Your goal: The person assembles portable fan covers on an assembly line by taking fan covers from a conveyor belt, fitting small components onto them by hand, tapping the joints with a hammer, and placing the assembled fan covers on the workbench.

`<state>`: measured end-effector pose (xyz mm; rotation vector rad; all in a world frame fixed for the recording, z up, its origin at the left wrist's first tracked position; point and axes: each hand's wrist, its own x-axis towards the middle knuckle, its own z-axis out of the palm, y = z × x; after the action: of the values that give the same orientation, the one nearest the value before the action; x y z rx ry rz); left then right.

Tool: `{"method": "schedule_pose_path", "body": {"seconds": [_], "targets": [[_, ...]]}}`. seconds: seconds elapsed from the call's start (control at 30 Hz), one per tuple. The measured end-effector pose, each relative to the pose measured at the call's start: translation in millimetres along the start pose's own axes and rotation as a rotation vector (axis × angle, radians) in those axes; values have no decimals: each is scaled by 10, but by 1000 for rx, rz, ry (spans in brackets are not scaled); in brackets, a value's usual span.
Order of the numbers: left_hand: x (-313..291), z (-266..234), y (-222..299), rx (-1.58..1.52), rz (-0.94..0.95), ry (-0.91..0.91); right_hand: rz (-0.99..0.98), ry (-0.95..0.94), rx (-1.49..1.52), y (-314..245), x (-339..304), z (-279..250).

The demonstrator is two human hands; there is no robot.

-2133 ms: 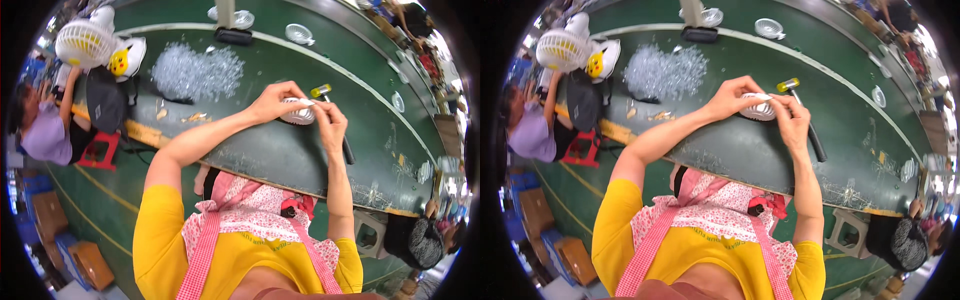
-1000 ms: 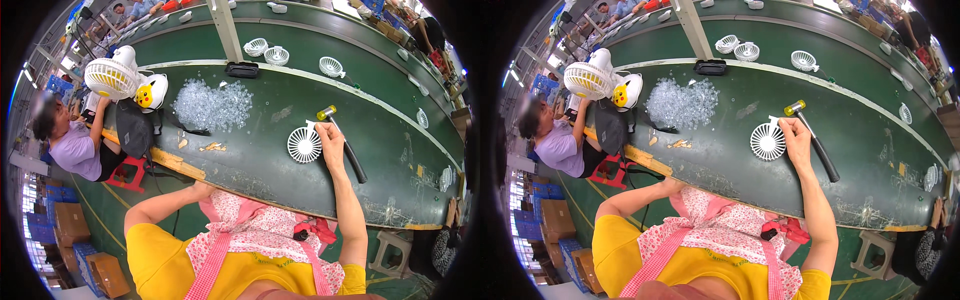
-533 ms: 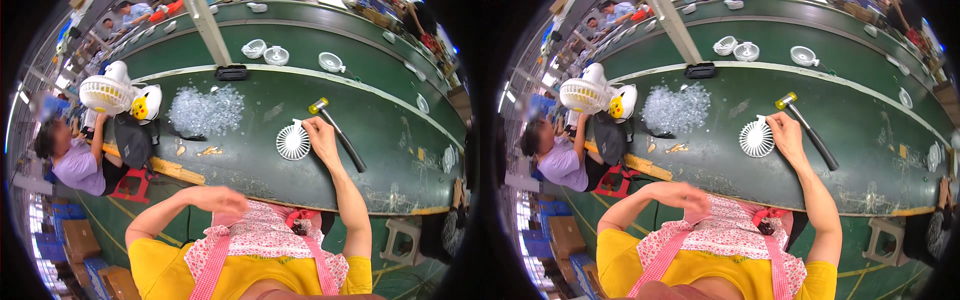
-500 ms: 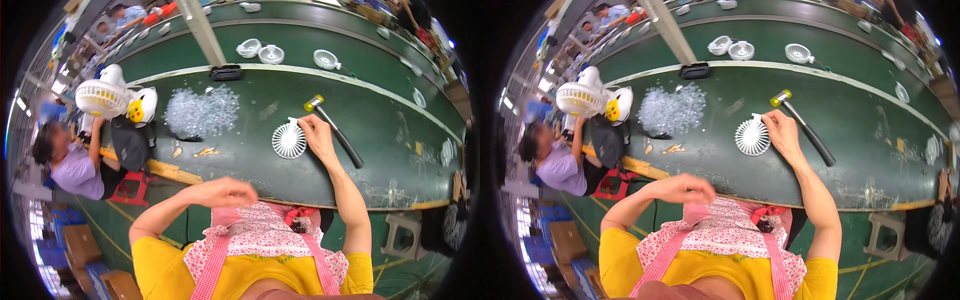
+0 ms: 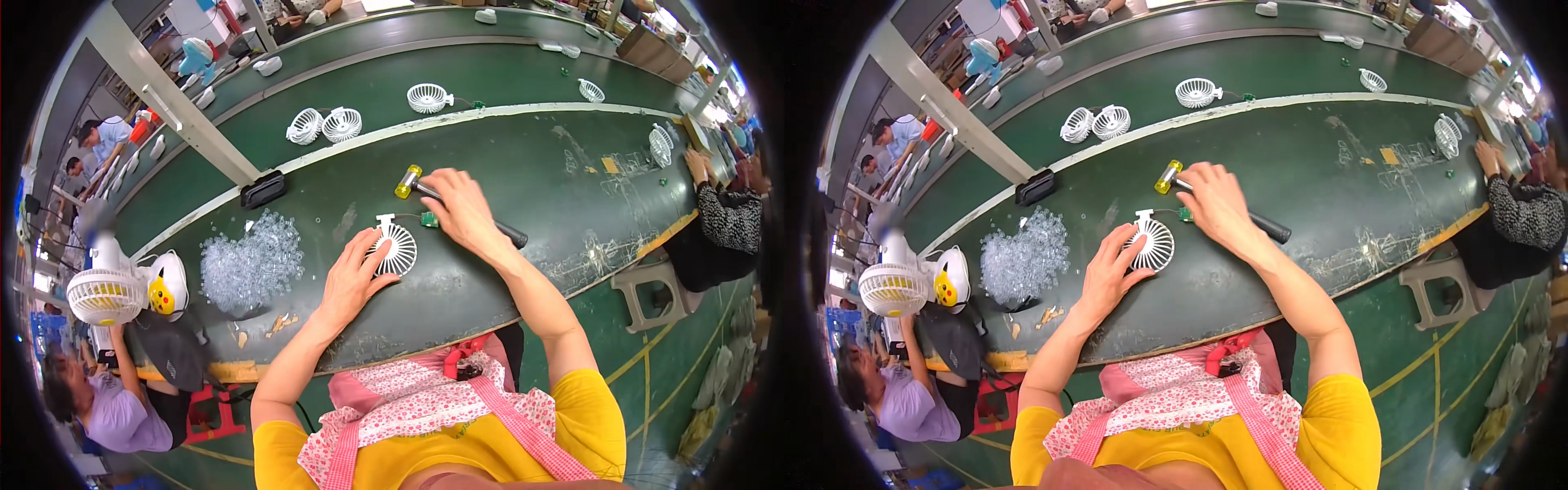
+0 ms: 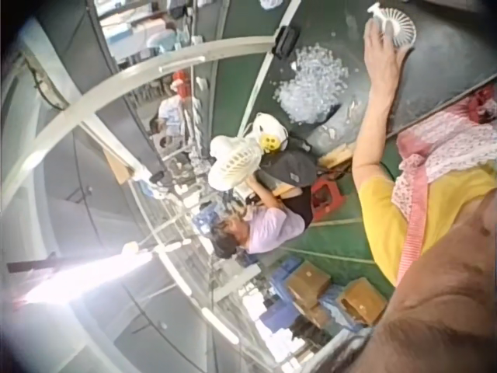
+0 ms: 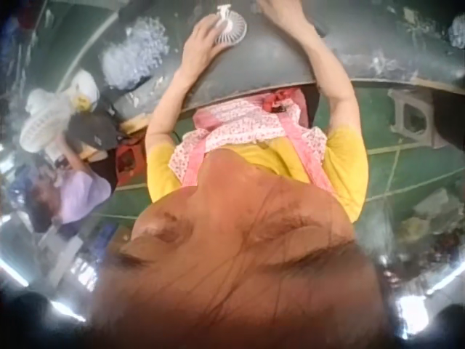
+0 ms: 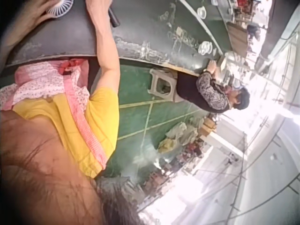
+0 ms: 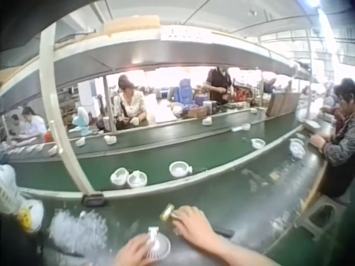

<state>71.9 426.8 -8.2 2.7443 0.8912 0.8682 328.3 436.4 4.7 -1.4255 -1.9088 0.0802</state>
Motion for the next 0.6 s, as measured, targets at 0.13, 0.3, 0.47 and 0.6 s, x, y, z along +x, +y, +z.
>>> {"method": "schedule_pose_path", "body": {"seconds": [0.13,0.3,0.47,0.6], "targets": [[29,-65,30,18,-4,-22,88,-140,-296,269,-82,6],[-27,-19,-25,-21,28,45,209,-184,-11,2,28,-180],[-43,-26,-18,23,32,90,-28,54,239,-497,132,-342],[-61,-62,24,18,39,58,156,-352,180,-208,-42,-184]]}}
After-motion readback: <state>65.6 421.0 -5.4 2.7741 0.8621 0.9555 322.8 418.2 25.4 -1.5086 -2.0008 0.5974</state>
